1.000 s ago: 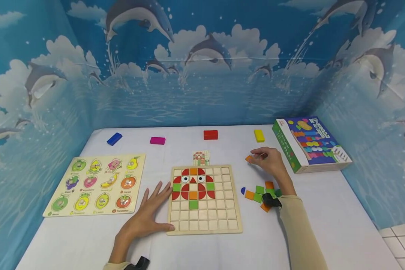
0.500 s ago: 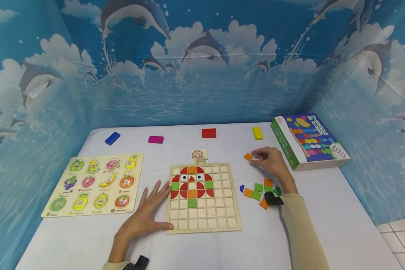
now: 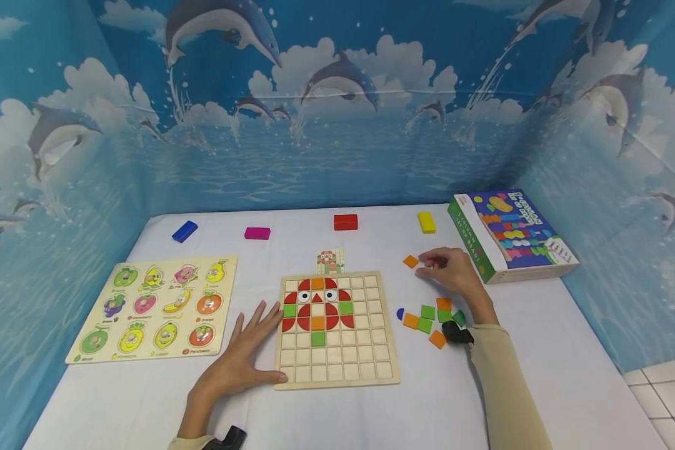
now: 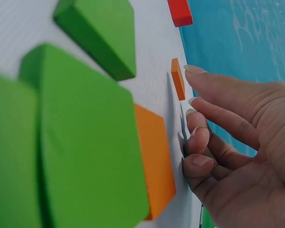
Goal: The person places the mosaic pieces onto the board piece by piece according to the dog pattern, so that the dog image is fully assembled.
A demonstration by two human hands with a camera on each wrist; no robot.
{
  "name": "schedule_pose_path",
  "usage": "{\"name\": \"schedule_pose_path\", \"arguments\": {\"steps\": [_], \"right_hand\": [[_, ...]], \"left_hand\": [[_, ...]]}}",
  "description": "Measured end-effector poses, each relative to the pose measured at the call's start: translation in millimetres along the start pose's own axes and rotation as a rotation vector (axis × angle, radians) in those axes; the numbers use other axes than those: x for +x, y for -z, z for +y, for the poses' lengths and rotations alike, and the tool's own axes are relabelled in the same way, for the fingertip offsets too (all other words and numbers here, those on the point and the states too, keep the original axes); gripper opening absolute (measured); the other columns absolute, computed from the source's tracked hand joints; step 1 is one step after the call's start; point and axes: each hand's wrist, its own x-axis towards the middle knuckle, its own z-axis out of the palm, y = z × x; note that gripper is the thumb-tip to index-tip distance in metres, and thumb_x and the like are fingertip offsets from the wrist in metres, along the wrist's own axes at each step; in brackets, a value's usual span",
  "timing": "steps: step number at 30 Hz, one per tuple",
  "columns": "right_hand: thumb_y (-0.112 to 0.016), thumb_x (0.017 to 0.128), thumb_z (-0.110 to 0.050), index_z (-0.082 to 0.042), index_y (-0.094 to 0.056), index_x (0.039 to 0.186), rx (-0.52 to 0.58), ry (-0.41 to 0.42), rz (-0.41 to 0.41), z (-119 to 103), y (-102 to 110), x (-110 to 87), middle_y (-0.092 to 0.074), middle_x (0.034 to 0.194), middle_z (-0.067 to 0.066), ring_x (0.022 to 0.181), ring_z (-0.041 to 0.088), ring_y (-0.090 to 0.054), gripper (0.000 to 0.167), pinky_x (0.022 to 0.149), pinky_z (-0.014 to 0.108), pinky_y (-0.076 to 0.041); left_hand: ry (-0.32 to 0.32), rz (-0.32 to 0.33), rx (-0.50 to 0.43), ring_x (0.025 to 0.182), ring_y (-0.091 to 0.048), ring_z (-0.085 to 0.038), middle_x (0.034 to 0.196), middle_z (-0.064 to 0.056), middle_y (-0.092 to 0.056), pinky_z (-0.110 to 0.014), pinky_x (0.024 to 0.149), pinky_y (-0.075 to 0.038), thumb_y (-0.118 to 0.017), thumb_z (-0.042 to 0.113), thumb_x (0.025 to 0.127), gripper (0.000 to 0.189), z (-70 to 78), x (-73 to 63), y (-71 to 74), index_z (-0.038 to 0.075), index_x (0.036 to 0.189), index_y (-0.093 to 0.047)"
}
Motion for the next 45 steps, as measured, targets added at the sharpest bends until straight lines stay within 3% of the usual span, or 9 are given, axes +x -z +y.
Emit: {"name": "schedule_pose_path", "arguments": {"steps": [20, 35, 40, 45], "right_hand": [[-0.081, 0.099, -0.02, 0.004, -0.075, 0.127, 0.001, -0.002, -0.028, -4, 0, 3.7, -0.068, 0.096, 0.011, 0.092, 0.028, -0.057, 0.038, 0.07, 0.016, -0.046], [-0.088, 0.093, -0.022, -0.001, -0.079, 0.121, -0.001, 0.067, -0.153, 13, 17, -26.0, -0.067, 0.089, 0.006, 0.084, 0.021, -0.058, 0.037, 0.069, 0.018, -0.049], [-0.088, 0.093, -0.024, -0.002, -0.078, 0.122, -0.028, 0.079, -0.098, 6, 10, -14.4, -0.068, 0.091, 0.007, 0.087, 0.024, -0.058, 0.038, 0.07, 0.018, -0.049], [-0.087, 0.094, -0.023, 0.001, -0.076, 0.124, -0.053, 0.071, -0.009, -3, -3, 3.6, -0.067, 0.094, 0.01, 0.088, 0.027, -0.056, 0.04, 0.069, 0.02, -0.045]], "left_hand": [[0.0, 0.004, -0.021, 0.169, 0.0, -0.022, 0.179, 0.008, -0.021, -0.054, 0.134, 0.012, -0.1, 0.044, 0.072, 0.123, -0.4, -0.4, 1.4, 0.023, 0.172, -0.031], [0.01, 0.001, -0.014, 0.169, 0.002, -0.021, 0.18, 0.009, -0.019, -0.055, 0.134, 0.013, -0.099, 0.045, 0.074, 0.123, -1.4, -1.8, 4.3, 0.023, 0.172, -0.03], [0.03, 0.007, -0.012, 0.168, 0.003, -0.019, 0.179, 0.011, -0.019, -0.052, 0.135, 0.013, -0.1, 0.043, 0.072, 0.124, -1.9, -2.5, 4.5, 0.024, 0.172, -0.03], [0.005, -0.004, -0.017, 0.168, 0.003, -0.02, 0.18, 0.01, -0.019, -0.053, 0.135, 0.013, -0.099, 0.045, 0.073, 0.123, -2.5, -0.2, 0.8, 0.024, 0.172, -0.03]]}}
